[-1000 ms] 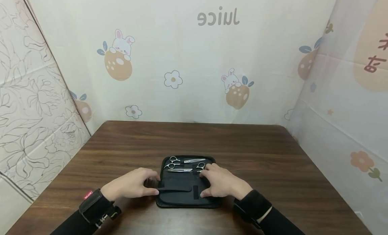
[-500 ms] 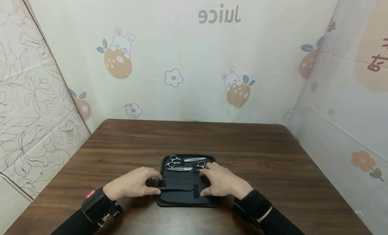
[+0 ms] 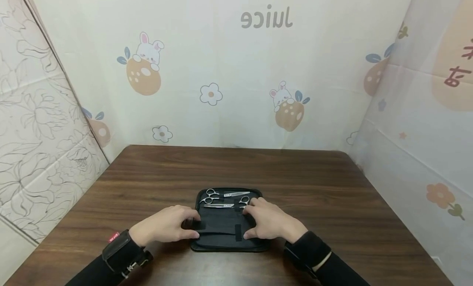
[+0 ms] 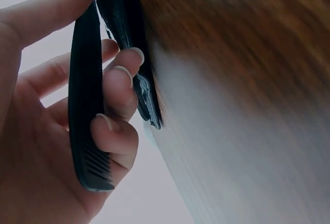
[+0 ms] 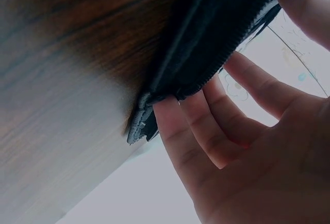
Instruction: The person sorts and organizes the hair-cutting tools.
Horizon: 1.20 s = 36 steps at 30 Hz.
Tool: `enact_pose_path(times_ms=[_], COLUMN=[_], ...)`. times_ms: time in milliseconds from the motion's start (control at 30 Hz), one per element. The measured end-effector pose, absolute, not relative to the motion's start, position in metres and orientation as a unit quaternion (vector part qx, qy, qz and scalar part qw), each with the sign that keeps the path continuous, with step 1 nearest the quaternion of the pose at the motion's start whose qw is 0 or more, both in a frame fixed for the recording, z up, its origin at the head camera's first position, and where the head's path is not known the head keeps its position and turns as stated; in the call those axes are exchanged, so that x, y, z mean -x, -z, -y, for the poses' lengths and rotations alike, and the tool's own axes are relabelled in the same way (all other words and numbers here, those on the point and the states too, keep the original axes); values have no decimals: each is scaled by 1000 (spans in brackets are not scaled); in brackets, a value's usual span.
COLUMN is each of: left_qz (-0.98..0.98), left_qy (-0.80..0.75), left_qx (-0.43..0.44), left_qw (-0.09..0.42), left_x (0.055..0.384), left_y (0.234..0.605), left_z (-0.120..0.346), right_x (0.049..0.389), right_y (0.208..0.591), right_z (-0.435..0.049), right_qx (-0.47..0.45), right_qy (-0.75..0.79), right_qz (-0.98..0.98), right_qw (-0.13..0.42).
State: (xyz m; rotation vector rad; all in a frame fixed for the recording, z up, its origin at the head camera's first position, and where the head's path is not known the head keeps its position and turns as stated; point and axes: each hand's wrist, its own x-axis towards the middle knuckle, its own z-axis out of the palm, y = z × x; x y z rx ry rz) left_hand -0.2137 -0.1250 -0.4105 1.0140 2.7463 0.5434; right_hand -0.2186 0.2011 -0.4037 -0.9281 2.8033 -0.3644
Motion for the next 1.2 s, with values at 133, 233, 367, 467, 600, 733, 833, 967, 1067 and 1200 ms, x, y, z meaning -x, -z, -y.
enact_pose_path(times_ms=[133, 233, 367, 467, 600, 733, 833, 967, 1067, 1200], left_qz=[-919, -918, -921, -922, -922, -923, -922, -921, -922, -923], left_qy=[-174, -168, -156, -145, -132, -119, -117, -113, -106, -97], left_qx=[-345, -349, -352, -356, -364, -365, -368, -373, -373, -371], left_qw=[82, 79, 65, 49, 29, 20, 12, 1, -4, 4], left_x=[214, 215, 216, 216, 215, 214, 214, 213, 212, 213], left_y=[412, 413, 413, 413, 412, 412, 412, 413, 413, 412], left_z=[123, 121, 120, 118, 114, 112, 109, 106, 104, 100], right_x=[219, 219, 219, 219, 219, 220, 220, 220, 220, 219], right_y=[405, 406, 406, 405, 405, 405, 405, 406, 406, 405], right_z=[-201, -201, -202, -202, -202, -202, -201, -200, -200, -199], right_qx=[308, 307, 309, 308, 309, 309, 309, 311, 311, 312], right_qy=[120, 118, 118, 120, 120, 119, 120, 119, 119, 117], right_qz=[-940, -941, -940, -940, -940, -941, -940, -940, -940, -940], right_qw=[81, 79, 78, 79, 79, 78, 76, 74, 73, 71])
